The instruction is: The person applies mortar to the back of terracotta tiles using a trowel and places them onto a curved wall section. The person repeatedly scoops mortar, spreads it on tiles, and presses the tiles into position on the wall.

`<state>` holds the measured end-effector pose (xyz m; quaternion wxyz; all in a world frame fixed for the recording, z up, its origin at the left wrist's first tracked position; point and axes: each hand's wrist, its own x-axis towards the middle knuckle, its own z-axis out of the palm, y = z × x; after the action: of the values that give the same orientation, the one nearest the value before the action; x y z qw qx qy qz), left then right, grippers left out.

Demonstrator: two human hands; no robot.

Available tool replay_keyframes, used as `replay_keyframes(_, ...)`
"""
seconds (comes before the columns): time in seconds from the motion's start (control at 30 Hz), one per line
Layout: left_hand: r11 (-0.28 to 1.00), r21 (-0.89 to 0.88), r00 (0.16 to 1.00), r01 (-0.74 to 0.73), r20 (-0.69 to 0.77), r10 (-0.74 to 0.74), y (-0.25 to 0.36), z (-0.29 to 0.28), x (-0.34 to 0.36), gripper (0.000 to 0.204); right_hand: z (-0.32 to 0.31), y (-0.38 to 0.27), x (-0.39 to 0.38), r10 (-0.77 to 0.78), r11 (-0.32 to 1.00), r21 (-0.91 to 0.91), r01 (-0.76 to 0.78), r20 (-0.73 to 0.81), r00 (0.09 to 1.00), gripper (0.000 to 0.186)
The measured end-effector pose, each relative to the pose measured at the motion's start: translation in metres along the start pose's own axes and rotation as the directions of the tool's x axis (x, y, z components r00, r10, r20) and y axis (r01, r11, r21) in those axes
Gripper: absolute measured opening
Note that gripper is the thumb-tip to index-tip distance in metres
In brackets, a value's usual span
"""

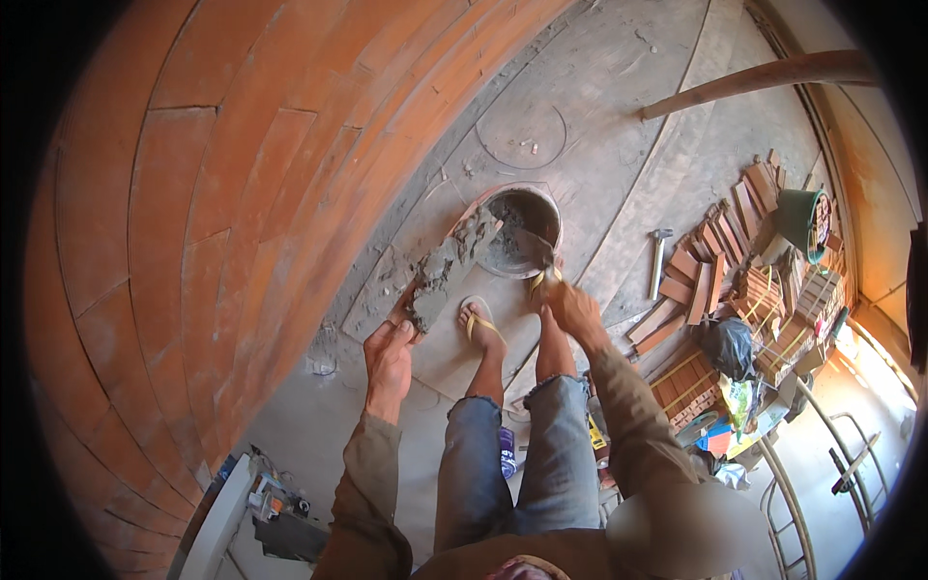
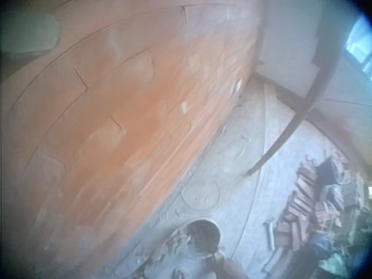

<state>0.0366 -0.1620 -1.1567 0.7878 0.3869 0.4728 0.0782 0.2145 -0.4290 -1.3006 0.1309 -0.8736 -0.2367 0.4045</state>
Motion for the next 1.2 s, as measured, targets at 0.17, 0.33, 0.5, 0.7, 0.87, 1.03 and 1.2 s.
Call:
replay_keyframes(0.17, 0.998, 0.048, 0.995, 0.045, -0.086, -0.041, -0.026, -0.038, -0.031, 0.039, 0.035, -0.011, 0.101, -0.113, 0.931, -0.350, 0.100, -0.016, 0.994, 0.021)
replay_keyframes(0.33, 0.997, 0.012, 0.982, 0.078, -0.176, -0.075, -0.027, -0.043, -0.061, 0.040, 0.064, -0.037, 0.123, -0.243, 0.849, -0.489, 0.200, -0.026, 0.970, 0.017)
replay_keyframes(0.5, 0.995, -0.004, 0.973, 0.103, -0.209, -0.101, -0.043, -0.062, -0.079, 0.042, 0.081, -0.054, 0.110, -0.256, 0.810, -0.516, 0.279, 0.118, 0.960, 0.018)
replay_keyframes(0.7, 0.995, -0.069, 0.960, 0.079, -0.263, -0.094, -0.044, -0.056, -0.080, 0.026, 0.046, -0.025, 0.106, -0.171, 0.939, -0.235, 0.252, 0.317, 0.933, 0.025)
replay_keyframes(0.87, 0.994, -0.092, 0.966, 0.062, -0.247, -0.083, -0.051, -0.060, -0.073, 0.023, 0.013, 0.008, 0.083, -0.247, 0.967, 0.135, 0.216, 0.288, 0.925, 0.029)
replay_keyframes(1.03, 0.996, -0.030, 0.980, 0.088, -0.178, -0.092, -0.048, -0.056, -0.071, 0.039, -0.005, -0.018, 0.067, 0.049, 0.987, -0.158, -0.006, 0.269, 0.962, 0.033)
replay_keyframes(1.2, 0.996, -0.023, 0.982, 0.088, -0.167, -0.091, -0.057, -0.068, -0.073, 0.034, 0.008, -0.030, 0.109, 0.013, 0.948, -0.314, 0.050, 0.196, 0.980, 0.030)
